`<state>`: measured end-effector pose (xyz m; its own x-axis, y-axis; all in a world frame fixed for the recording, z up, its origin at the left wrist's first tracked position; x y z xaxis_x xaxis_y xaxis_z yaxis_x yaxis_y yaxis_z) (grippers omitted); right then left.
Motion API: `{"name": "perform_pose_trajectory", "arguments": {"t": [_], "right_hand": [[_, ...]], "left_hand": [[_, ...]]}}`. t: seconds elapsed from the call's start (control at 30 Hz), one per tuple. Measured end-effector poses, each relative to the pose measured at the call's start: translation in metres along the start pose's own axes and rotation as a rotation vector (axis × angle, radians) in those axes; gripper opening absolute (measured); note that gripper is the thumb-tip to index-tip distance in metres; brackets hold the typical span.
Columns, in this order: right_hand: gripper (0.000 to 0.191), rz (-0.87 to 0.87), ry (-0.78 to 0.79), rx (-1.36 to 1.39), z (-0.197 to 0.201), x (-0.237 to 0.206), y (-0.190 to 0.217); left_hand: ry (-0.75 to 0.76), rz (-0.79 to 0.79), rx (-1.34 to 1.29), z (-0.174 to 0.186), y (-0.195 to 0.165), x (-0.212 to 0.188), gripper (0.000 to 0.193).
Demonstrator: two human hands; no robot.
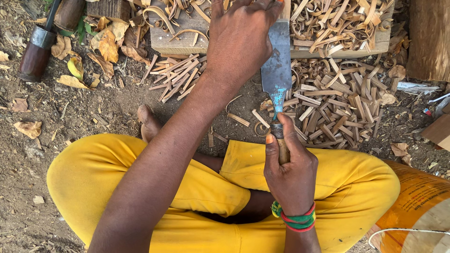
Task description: The person uses a chisel to shave pieces from a small wooden object held against a block on the ground, creating wood shavings.
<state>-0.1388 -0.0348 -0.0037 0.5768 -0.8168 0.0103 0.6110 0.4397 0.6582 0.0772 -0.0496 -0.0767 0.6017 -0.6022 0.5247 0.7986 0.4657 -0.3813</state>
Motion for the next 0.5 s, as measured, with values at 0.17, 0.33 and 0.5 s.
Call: {"name": "perform_pose_trajectory", "arguments": {"t": [0.17,0.33,0.5], "right_hand": [[0.041,-0.048,0.049,-0.013,0.001,0.002,0.008],[0.041,-0.008,0.045,0.033,0.005,0.003,0.018],[0.046,0.005,0.053,-0.009,0.006,0.001,0.014]], "left_hand": [[-0.020,0.016,-0.036,0.004,0.001,0.001,0.046],[-0.065,-0.070,-0.021,0.042,-0.018,0.012,0.045],[0.153,-0.147,0.037,0.073,-0.070,-0.014,0.025]]}}
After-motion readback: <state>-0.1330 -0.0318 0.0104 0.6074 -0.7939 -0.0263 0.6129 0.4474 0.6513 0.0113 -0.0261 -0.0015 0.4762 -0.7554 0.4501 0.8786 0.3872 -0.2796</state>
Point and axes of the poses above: each hand's wrist, its own x-axis towards the middle knuckle, its own z-axis out of the back of the hand, y = z × x, the point moved 3 cm from there along x, towards the middle knuckle, and after that the axes turned 12 degrees about -y, right-handed, at the moved point
